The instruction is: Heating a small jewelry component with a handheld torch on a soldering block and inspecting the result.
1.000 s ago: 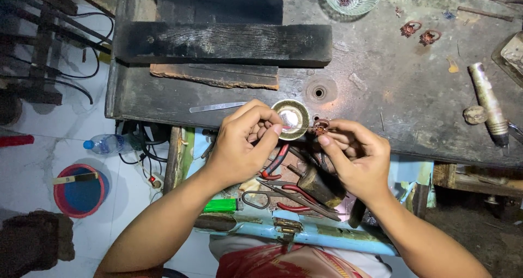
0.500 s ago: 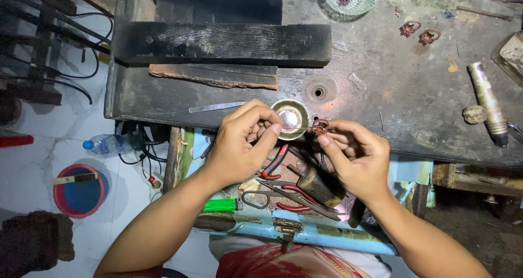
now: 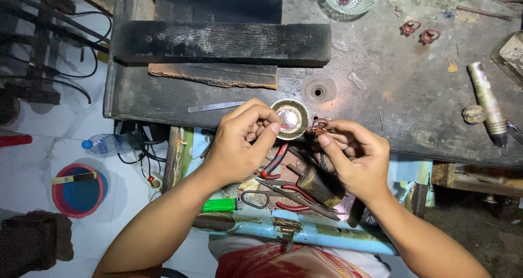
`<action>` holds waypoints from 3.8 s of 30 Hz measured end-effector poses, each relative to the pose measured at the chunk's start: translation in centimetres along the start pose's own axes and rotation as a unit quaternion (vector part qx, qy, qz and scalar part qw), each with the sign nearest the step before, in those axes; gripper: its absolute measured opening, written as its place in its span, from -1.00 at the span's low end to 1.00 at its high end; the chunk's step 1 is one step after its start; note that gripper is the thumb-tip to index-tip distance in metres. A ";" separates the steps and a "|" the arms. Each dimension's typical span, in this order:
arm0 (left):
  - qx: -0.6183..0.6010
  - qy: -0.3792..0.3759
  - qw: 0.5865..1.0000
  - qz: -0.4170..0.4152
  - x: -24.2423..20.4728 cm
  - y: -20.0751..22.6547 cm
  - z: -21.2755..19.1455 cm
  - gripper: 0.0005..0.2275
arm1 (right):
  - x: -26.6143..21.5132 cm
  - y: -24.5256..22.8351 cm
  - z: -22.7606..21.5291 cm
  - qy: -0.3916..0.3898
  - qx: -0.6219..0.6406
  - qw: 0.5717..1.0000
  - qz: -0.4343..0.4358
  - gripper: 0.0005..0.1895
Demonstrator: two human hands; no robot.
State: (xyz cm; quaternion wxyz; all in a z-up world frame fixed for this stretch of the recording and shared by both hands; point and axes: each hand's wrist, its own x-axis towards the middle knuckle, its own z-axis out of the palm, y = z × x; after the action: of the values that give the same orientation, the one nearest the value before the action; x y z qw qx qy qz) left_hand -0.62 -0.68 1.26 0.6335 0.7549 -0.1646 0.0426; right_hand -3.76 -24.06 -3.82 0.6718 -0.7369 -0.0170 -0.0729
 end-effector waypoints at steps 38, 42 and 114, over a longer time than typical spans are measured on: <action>0.174 0.076 0.974 0.121 -0.1 -0.4 -0.1 -0.90 | -0.3 -2.0 0.2 -0.032 0.077 0.995 -0.063 -0.73; 0.110 0.053 0.980 0.154 -0.4 0.4 0.7 -0.84 | -0.4 -2.2 0.3 -0.033 0.093 0.993 -0.063 -0.73; 0.065 0.213 0.965 0.137 1.1 -1.7 -0.7 -0.91 | 6.3 -7.6 4.2 -0.065 0.046 0.993 -0.086 -0.69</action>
State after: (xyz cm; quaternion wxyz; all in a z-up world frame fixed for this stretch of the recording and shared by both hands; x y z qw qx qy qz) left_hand 0.99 0.03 0.11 0.5915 0.7380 -0.1246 0.2998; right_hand 1.91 -19.65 4.10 0.6934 -0.7045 -0.1273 -0.0810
